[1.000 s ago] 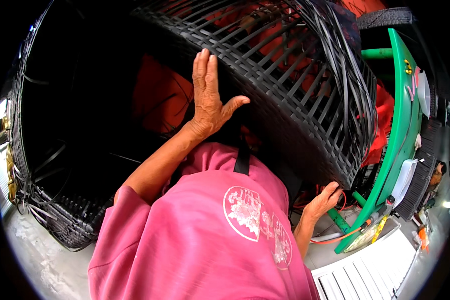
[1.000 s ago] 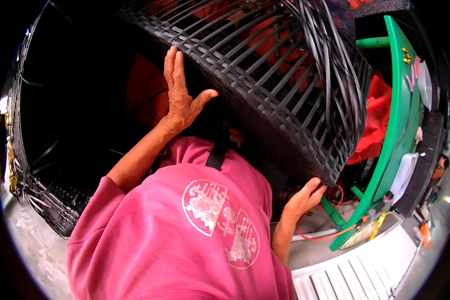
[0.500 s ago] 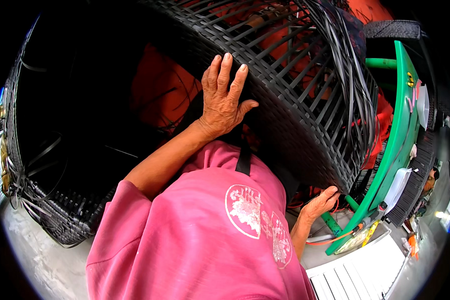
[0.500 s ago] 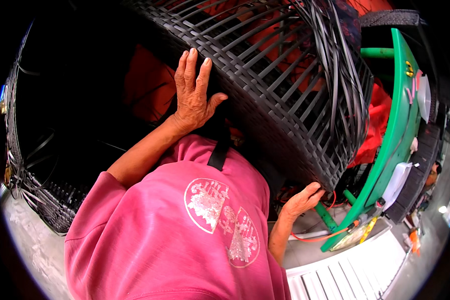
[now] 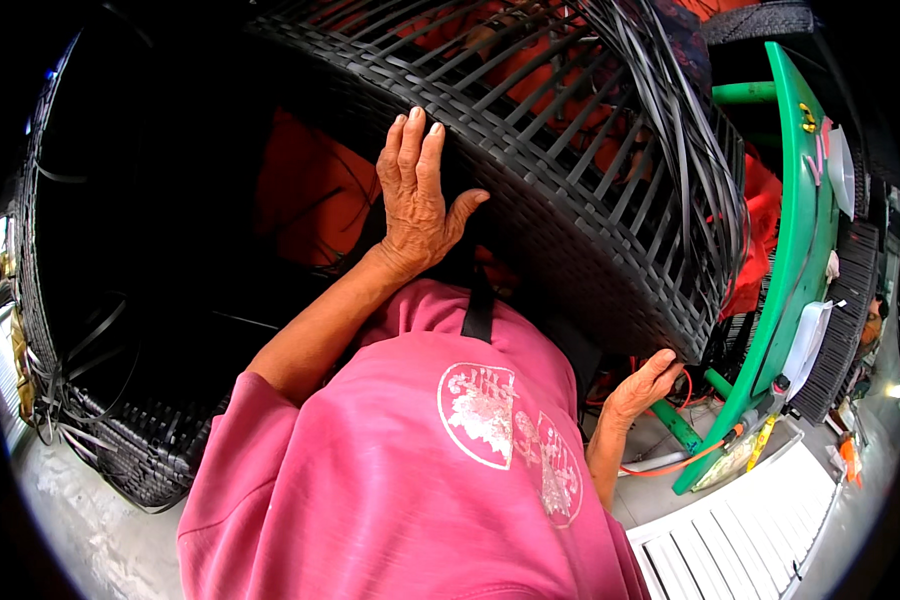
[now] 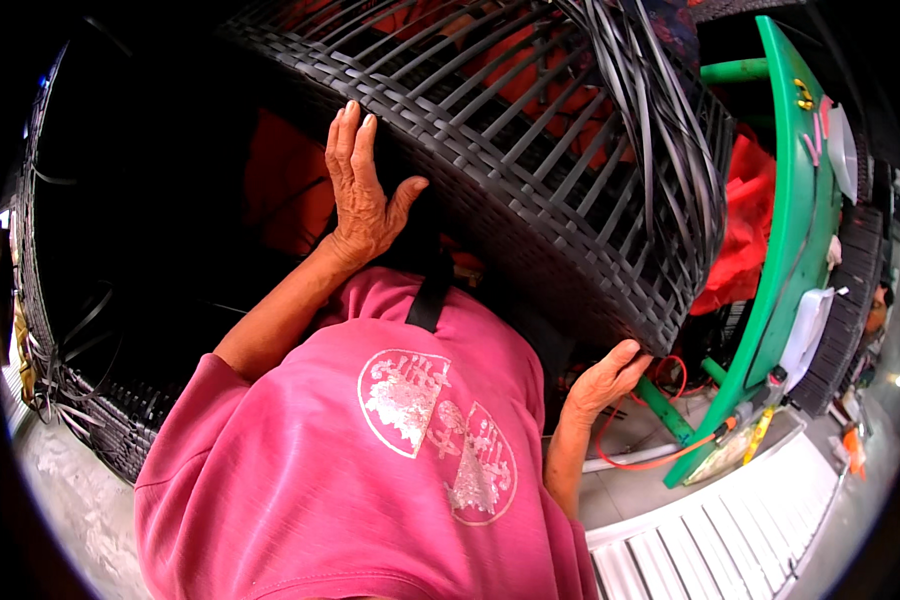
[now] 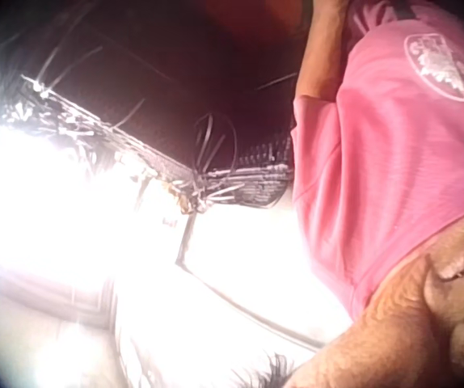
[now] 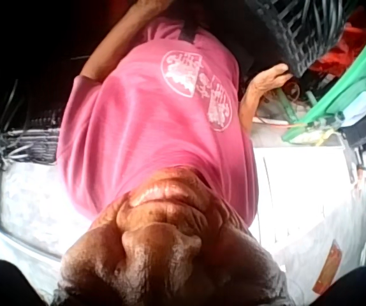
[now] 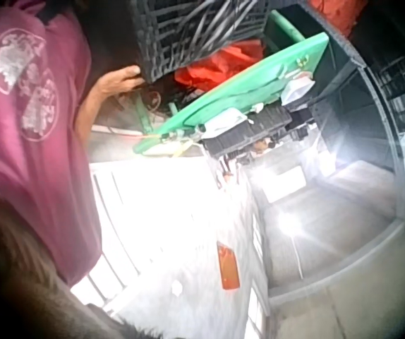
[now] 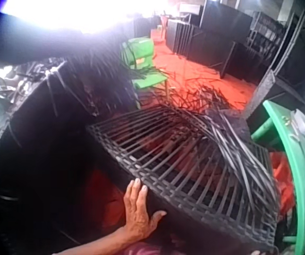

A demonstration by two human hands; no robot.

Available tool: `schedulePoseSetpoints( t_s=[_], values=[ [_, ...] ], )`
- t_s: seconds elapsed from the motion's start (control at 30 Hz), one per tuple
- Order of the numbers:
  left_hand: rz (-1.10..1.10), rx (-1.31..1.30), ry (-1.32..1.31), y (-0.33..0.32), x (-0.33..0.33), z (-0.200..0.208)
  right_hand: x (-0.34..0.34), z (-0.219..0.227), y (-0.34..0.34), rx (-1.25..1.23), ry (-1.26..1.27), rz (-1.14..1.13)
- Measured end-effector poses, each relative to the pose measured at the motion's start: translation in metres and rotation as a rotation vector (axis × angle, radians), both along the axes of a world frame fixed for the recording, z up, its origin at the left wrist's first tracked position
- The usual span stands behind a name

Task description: The person weaves black plastic wicker strips into a pre-constructed furniture frame, inserting the strips into the existing weave and pulling them through to secure them.

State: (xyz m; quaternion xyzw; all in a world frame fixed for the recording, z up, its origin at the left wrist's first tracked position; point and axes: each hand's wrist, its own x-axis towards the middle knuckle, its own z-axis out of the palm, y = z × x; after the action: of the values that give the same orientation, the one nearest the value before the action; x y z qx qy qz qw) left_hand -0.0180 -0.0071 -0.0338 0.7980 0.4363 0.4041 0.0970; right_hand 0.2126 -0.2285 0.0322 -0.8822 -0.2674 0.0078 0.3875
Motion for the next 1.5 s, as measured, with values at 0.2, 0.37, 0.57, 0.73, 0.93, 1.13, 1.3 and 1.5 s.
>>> schedulePoseSetpoints(
  t_s=[0.2,0.37,0.57,0.73,0.93,1.13,1.3,1.5],
  values=[
    [0.007,-0.004,-0.007,0.000,-0.002,0.000,-0.002,0.001,0.001,0.000,0.014,0.003],
    [0.028,-0.009,0.033,0.002,-0.003,0.006,0.000,-0.001,-0.002,-0.014,0.008,0.015],
    [0.027,0.031,-0.006,0.008,-0.006,0.003,0.002,-0.005,-0.002,-0.006,0.002,0.021],
    [0.018,-0.033,-0.041,0.016,-0.011,0.014,0.003,-0.003,-0.002,-0.028,0.003,0.041],
    [-0.033,-0.160,-0.375,0.038,-0.025,0.030,0.010,0.010,-0.005,-0.063,-0.052,0.120],
    [0.124,-0.820,-0.680,0.031,-0.017,0.049,-0.021,0.074,0.062,0.144,-0.284,0.483],
    [0.031,-1.091,-0.889,0.030,-0.014,0.042,-0.075,0.092,0.182,0.126,-0.268,0.965],
    [0.018,-1.166,-0.934,0.035,-0.012,0.041,-0.090,0.046,0.261,-0.075,0.035,1.164]
  ],
)
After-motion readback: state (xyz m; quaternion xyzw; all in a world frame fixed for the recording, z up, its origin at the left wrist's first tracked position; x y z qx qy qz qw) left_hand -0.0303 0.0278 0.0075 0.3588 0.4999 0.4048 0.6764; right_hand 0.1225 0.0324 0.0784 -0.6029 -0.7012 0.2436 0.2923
